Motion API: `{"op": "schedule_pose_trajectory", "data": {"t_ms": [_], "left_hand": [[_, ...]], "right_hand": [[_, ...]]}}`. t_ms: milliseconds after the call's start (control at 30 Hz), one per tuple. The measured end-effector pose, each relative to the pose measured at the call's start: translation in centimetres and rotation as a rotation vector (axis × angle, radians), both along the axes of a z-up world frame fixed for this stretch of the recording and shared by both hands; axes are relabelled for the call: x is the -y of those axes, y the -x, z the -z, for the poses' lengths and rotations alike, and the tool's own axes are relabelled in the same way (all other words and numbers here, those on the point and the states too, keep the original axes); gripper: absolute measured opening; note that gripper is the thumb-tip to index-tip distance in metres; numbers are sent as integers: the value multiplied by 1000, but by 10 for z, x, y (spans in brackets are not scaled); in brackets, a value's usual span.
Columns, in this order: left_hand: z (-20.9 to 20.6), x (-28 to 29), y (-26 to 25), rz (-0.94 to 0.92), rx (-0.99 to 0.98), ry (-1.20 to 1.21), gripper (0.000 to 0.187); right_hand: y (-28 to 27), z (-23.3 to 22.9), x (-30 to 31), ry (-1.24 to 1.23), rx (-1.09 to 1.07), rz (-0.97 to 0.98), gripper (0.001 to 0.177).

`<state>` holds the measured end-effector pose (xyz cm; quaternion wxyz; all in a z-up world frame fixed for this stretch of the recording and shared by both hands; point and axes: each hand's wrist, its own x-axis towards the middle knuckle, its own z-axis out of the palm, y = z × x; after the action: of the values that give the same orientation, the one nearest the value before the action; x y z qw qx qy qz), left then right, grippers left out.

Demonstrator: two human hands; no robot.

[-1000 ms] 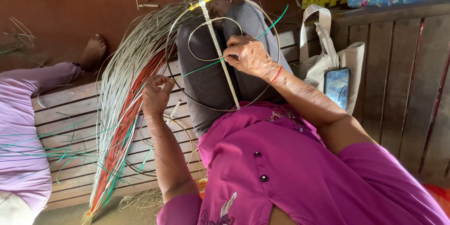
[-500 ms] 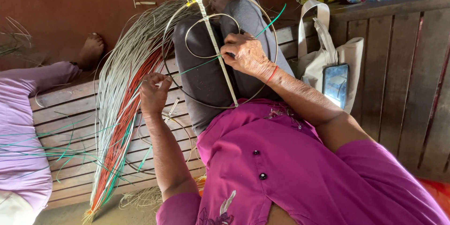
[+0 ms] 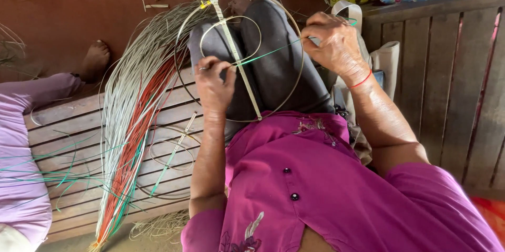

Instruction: Weaving and tying thin wooden and plastic strips to assemble a circular frame for a craft project.

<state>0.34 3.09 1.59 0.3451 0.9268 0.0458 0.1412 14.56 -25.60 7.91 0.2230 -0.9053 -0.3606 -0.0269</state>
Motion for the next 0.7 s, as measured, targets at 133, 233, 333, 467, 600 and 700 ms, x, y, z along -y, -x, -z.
{"op": "schedule_pose_trajectory", "data": {"t_ms": [133,233,333,467,600,700], "left_hand": [[5,24,-2,-109,-43,-90,5],[9,25,0,-163,-88,-124,7],[9,23,0,-157,-53,-126,9],[10,19,-3,-126,-47,-142,6],[12,18,-2,-113,-80,-191,9],[13,19,-3,-112,-60,-217,9]], "right_hand": [[0,26,12,1,-46,43,16],[1,42,10,-31,-148,79,15],[0,48,9,-67,-211,96,15],[-9,51,10,-51,-227,59,16],[-19,56,10,10,-228,28,12],[-22,54,3,55,-131,34,16]]}}
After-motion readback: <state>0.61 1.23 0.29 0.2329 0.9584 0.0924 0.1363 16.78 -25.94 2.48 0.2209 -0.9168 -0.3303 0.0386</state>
